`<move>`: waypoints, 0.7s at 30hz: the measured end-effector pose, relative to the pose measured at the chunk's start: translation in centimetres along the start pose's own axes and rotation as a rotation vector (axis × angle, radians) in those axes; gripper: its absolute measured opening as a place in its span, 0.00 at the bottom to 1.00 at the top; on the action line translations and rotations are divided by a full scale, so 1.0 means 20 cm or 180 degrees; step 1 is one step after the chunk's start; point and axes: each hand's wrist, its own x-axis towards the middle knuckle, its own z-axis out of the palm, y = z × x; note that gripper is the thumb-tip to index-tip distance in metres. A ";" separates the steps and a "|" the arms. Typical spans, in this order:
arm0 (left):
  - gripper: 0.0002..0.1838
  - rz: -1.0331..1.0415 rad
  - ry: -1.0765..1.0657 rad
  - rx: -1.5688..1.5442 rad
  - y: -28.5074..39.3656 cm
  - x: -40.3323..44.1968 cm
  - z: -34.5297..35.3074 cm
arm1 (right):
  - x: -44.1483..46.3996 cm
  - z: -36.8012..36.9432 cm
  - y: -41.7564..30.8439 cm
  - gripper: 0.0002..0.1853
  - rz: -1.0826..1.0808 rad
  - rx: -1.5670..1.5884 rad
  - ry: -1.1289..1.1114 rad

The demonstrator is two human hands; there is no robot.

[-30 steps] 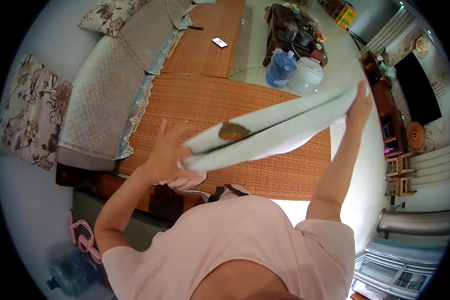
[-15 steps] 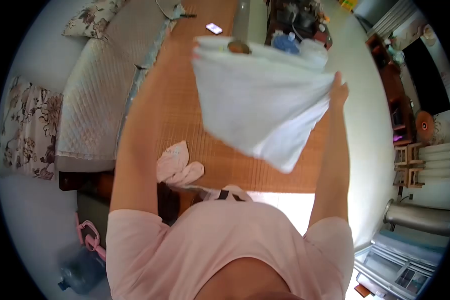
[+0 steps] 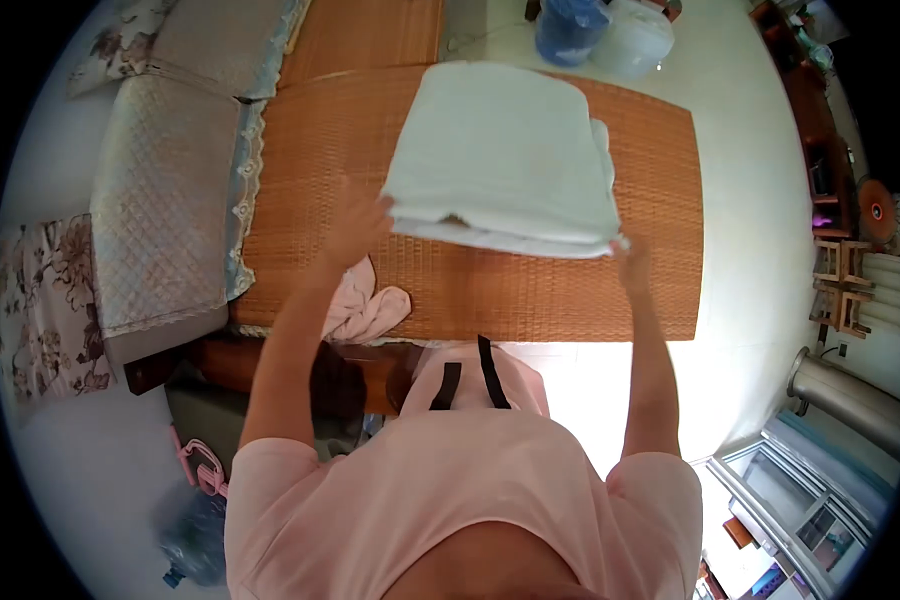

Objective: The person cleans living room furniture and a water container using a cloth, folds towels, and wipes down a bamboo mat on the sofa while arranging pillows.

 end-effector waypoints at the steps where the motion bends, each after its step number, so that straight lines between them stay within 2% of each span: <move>1: 0.05 -0.0230 -0.0321 -0.0121 0.13 -0.11 0.11 | -0.13 0.10 0.09 0.21 0.0192 -0.0067 -0.0158; 3: 0.05 -0.0444 -0.0948 -0.0373 0.35 -0.29 0.25 | -0.40 0.23 0.13 0.23 0.0350 -0.0774 -0.0389; 5: 0.05 -0.0421 -0.1611 -0.0710 0.58 -0.42 0.28 | -0.71 0.37 0.32 0.24 0.0136 -0.0838 -0.0664; 8: 0.11 -0.0161 -0.1969 -0.0589 0.58 -0.49 0.25 | -0.82 0.36 0.32 0.25 0.0840 -0.0882 -0.0884; 11: 0.13 -0.0269 -0.1829 -0.0596 0.41 -0.52 0.33 | -0.61 0.26 0.23 0.23 0.0991 -0.0401 -0.1040; 12: 0.13 -0.0451 -0.2002 -0.0765 0.33 -0.44 0.34 | -0.54 0.29 0.32 0.21 0.0656 -0.0074 -0.0643; 13: 0.13 -0.0636 -0.2171 -0.0933 0.22 -0.32 0.32 | -0.43 0.29 0.34 0.22 0.0857 0.0284 -0.0541; 15: 0.15 -0.0977 -0.2110 -0.0869 0.08 0.00 0.22 | -0.15 0.25 0.20 0.24 0.1017 -0.0400 -0.0145; 16: 0.15 -0.1156 -0.2076 -0.0826 0.02 0.17 0.19 | -0.02 0.28 0.21 0.26 0.1287 -0.0226 -0.0009; 17: 0.16 -0.1365 -0.2063 -0.0856 -0.03 0.22 0.28 | 0.09 0.30 0.23 0.27 0.1560 -0.0054 0.0119; 19: 0.16 -0.1808 -0.2025 -0.0981 -0.12 0.29 0.46 | 0.30 0.30 0.19 0.32 0.1789 -0.0236 -0.0345; 21: 0.15 -0.2084 -0.1824 -0.0629 -0.10 0.32 0.63 | 0.43 0.46 0.37 0.36 0.1757 -0.0654 -0.0197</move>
